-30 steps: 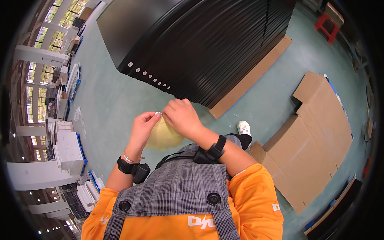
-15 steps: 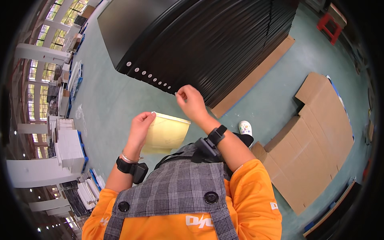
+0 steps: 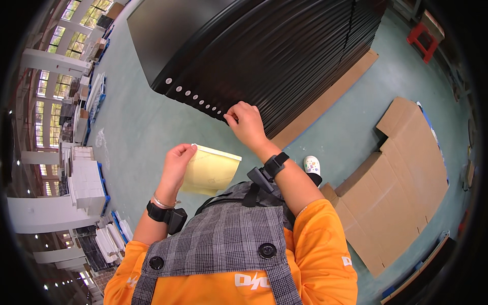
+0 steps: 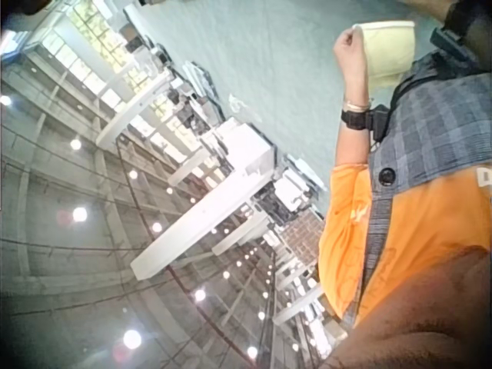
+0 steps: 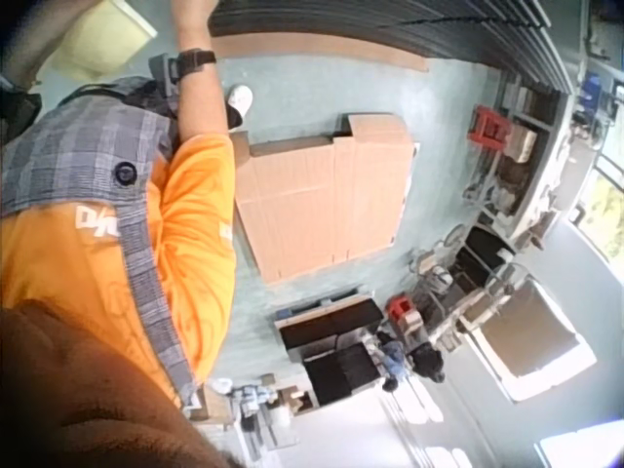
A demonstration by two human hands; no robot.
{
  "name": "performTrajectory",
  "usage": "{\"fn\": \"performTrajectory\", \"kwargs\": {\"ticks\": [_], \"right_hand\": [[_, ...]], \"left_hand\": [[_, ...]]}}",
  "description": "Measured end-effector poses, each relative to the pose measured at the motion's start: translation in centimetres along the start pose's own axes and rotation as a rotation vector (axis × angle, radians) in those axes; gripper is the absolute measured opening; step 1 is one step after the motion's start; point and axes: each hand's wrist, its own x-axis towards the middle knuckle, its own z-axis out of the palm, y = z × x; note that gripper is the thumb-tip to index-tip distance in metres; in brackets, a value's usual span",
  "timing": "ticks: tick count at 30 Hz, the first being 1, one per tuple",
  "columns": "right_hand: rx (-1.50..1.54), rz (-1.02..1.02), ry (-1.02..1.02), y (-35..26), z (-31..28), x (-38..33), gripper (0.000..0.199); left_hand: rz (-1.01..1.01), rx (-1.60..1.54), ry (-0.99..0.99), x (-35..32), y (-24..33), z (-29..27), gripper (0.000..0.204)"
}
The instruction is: Applying circular white numbered labels to the edges of a stack of black panels in a manufacturing facility.
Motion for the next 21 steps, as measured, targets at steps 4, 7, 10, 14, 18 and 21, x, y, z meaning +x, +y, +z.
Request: {"fn": "performTrajectory", "kwargs": {"ticks": [4, 7, 10, 14, 18, 21], "right_hand": [[-0.285, 0.069, -0.022, -1.0, -1.1, 0.6, 0.020], [-0.256, 0.217, -0.081, -1.2, -1.3, 0.7, 0.022], [-0.274, 0.170, 0.120, -0.9, -1.2, 0.3, 0.018], [-0.017, 0.184, -0.011, -3.2, -1.4, -1.3, 0.011], [0.110, -0.103, -0.212, -5.9, -1.7, -2.8, 0.008], [0.060, -0.149, -0.232, -6.5, -1.6, -3.3, 0.006]], "left_hand": [[-0.007, -0.002, -0.011, -0.1, 0.1, 0.2, 0.018], [0.017, 0.007, -0.019, 0.1, 0.2, 0.6, 0.021], [0.029, 0.061, -0.025, 0.2, 0.3, 0.9, 0.023], [0.054, 0.100, -0.015, 0.0, 0.2, 1.0, 0.024], [0.035, 0.129, -0.066, -0.5, 0.7, 1.6, 0.022], [0.052, 0.128, -0.079, -0.6, 0.6, 1.7, 0.024]]}}
